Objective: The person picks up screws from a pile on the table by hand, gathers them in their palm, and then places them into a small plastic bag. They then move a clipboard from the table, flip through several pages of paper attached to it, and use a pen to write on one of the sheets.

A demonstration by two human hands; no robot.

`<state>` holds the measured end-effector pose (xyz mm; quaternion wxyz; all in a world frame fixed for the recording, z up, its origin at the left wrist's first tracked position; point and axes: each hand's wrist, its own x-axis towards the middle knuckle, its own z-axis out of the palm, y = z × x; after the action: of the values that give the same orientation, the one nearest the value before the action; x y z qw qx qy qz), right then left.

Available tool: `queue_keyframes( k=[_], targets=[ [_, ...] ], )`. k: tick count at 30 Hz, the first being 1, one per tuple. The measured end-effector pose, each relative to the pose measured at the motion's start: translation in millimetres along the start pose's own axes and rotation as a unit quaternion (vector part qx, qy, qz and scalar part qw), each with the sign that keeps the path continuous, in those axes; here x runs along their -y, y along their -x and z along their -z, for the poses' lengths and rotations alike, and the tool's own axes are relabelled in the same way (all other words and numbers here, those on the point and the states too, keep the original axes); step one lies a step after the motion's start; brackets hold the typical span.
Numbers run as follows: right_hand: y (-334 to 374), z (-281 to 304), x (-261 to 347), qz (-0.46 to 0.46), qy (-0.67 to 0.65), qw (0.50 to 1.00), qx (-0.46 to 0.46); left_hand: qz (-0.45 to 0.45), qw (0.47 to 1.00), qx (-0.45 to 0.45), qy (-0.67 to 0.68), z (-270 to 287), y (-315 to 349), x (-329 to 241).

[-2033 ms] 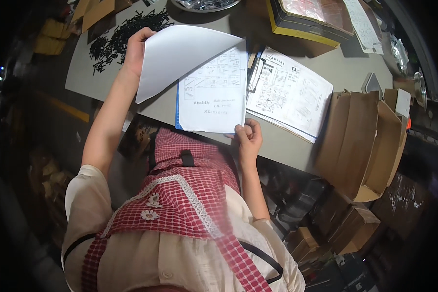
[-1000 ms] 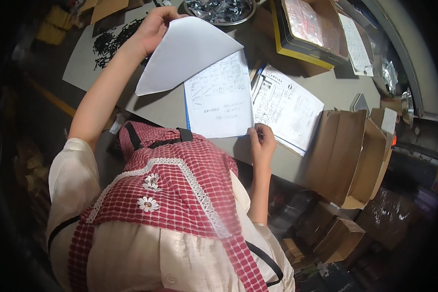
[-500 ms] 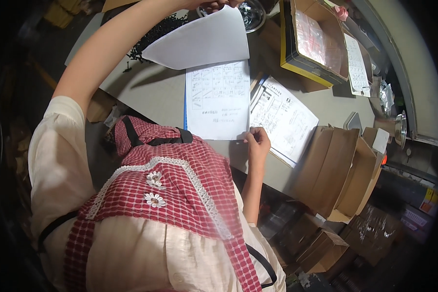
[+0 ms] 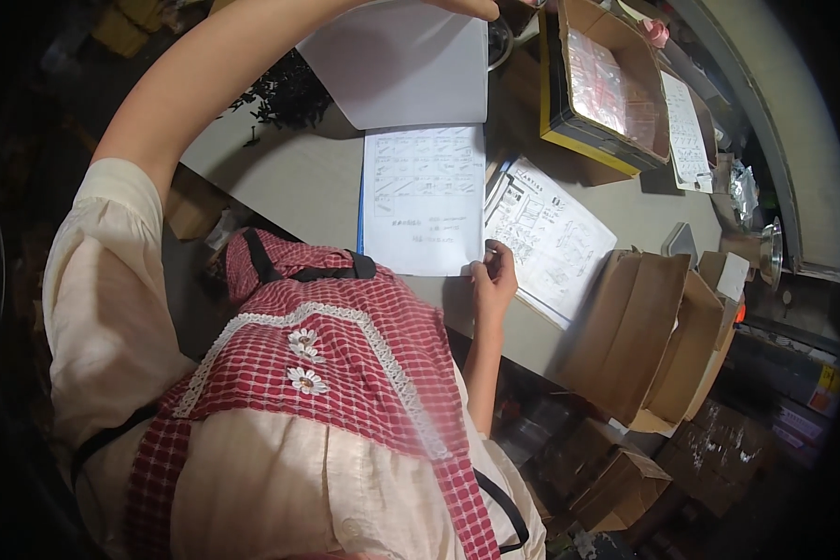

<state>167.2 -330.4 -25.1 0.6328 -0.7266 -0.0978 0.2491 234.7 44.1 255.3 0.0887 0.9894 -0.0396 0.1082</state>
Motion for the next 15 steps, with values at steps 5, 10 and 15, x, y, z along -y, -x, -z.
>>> queue_keyframes(
  k=[5, 10, 15],
  targets=[
    [0.4, 2.2, -4.2, 0.010, 0.013, 1.000, 0.000, -0.063, 0.989, -0.126, -0.052, -32.9, -4.1, 24.9],
    [-0.2, 3.4, -2.3, 0.025, 0.052, 0.998, 0.021, 0.093, 0.994, 0.048, 0.042, -18.3, 13.7, 17.5],
    [2.0, 1.9, -1.5, 0.055, 0.079, 0.995, 0.022, 0.115, 0.983, 0.074, 0.125, -24.1, 31.1, 40.4]
  ],
)
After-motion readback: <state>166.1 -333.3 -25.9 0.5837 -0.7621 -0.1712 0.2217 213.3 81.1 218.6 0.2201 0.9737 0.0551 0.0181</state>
